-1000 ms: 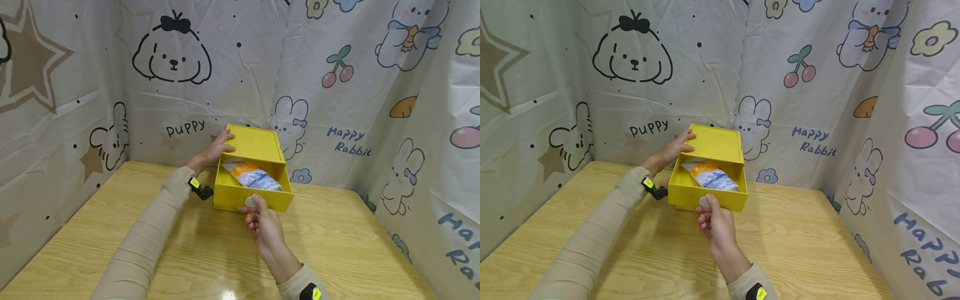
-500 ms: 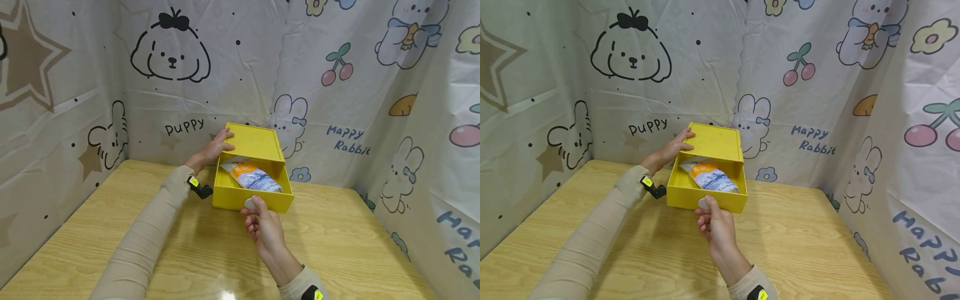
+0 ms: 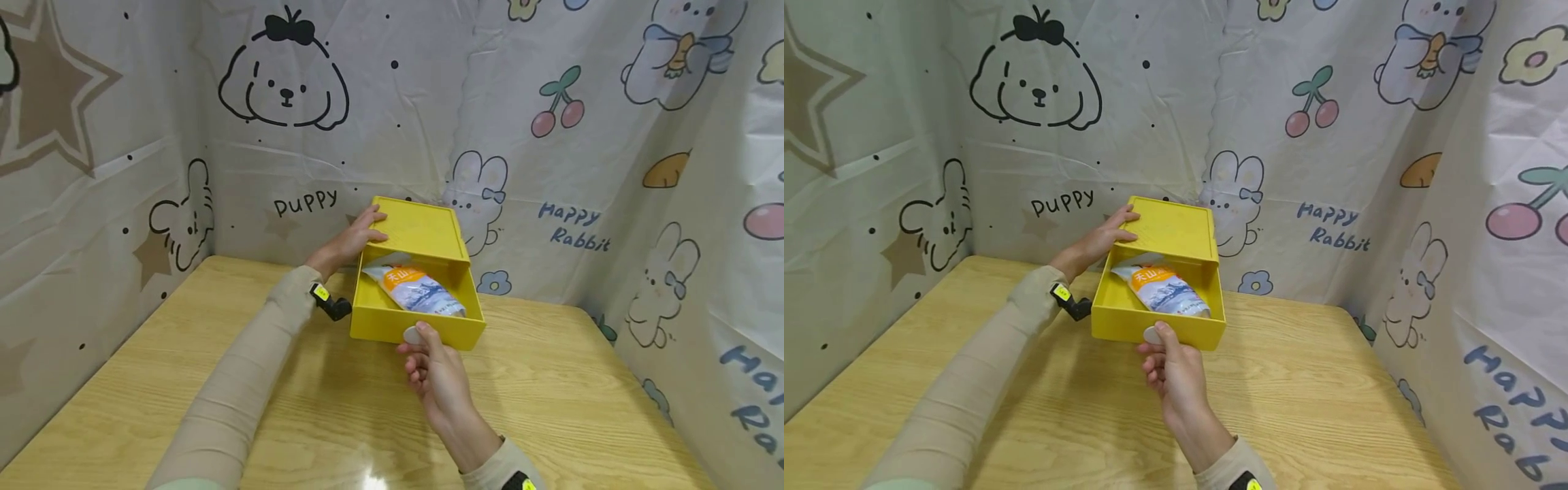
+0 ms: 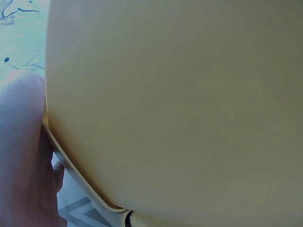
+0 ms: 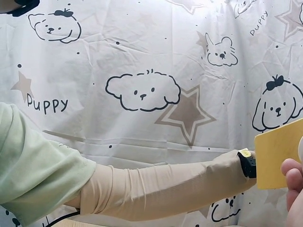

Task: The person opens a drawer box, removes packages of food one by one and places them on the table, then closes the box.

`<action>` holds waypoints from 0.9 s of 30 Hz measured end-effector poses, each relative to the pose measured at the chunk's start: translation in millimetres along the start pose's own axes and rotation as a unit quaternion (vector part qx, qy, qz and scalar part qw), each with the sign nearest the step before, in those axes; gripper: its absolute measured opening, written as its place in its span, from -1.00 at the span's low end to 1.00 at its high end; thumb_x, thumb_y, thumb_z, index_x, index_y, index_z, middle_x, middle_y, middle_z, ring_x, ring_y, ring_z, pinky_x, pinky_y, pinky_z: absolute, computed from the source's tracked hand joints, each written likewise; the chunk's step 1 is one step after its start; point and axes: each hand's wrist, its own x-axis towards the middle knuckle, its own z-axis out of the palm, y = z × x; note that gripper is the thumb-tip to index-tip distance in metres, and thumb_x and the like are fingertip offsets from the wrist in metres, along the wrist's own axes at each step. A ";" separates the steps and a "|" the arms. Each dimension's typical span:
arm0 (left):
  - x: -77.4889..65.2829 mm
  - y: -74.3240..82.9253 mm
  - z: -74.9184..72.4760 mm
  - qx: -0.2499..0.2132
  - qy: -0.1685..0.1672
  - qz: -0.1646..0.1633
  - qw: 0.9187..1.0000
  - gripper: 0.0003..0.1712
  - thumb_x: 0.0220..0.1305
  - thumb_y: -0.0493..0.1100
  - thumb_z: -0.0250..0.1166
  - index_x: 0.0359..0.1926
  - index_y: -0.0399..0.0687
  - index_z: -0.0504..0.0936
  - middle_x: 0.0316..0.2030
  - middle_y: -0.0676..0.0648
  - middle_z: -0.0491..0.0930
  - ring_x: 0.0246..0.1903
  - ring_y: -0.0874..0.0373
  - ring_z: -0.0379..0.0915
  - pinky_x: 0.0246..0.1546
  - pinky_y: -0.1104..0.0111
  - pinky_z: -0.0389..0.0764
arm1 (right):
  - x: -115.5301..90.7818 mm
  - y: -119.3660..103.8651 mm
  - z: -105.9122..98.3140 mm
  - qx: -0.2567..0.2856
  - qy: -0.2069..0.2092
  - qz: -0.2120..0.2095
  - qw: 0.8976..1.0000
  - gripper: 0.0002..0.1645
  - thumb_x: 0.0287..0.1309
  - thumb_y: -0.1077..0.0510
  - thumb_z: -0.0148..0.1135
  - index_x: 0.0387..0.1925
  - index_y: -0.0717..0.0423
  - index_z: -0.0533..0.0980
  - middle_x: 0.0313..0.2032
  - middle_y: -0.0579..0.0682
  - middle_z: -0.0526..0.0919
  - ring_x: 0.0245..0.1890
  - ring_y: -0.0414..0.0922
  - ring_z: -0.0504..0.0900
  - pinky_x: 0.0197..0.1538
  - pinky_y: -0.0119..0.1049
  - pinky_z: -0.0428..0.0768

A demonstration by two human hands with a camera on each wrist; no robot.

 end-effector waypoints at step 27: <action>3.7 -1.4 -0.4 -0.011 -0.007 -0.003 1.000 -0.25 0.50 -0.07 0.06 0.61 -0.16 0.11 0.65 0.06 -0.34 0.59 0.11 -0.50 0.53 0.12 -0.25 | -25.2 -50.8 -24.4 -0.193 -0.275 0.023 0.942 -0.46 0.56 -0.03 0.05 -0.12 0.43 0.63 -0.37 0.02 0.74 -0.50 -0.24 0.63 -0.50 -0.42 0.60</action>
